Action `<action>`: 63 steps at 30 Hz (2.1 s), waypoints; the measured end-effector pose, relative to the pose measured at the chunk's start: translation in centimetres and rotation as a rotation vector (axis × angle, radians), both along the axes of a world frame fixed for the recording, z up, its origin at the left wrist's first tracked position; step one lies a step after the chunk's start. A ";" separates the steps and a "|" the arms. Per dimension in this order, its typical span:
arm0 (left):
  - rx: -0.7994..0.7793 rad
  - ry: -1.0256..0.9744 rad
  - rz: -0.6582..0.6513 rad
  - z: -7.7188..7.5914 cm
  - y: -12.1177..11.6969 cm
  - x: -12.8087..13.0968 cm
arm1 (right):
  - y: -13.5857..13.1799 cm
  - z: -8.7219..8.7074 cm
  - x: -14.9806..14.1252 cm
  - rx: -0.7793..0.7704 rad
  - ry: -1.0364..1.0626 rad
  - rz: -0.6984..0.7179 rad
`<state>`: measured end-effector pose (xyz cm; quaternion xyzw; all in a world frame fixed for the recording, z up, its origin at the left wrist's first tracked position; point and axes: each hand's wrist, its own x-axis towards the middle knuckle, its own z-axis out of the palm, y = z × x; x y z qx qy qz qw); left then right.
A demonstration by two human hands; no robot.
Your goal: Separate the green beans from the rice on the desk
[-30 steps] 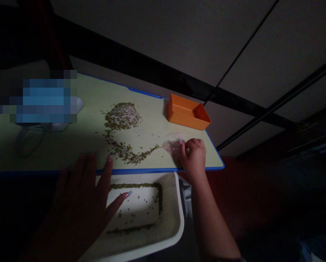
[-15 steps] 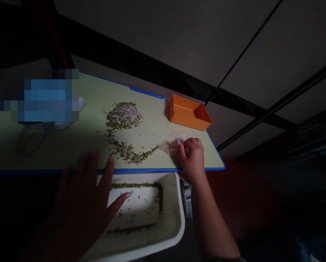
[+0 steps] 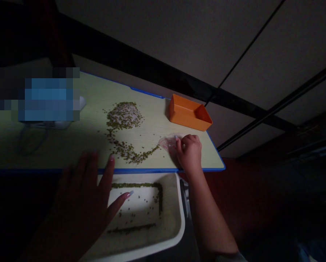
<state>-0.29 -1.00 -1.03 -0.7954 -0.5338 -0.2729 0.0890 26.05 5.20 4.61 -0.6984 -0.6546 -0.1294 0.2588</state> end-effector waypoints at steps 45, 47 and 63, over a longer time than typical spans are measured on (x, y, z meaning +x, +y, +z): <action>-0.071 -0.080 -0.008 0.6 -0.2 0.2 | 0.8 0.3 2.2 -0.072 -0.161 -0.255; -0.079 -0.080 -0.004 0.7 -0.2 0.3 | 0.8 0.3 2.8 -0.072 -0.165 -0.275; -0.089 -0.128 0.015 0.7 -0.1 0.4 | 1.8 1.1 1.0 -0.229 -0.120 -0.247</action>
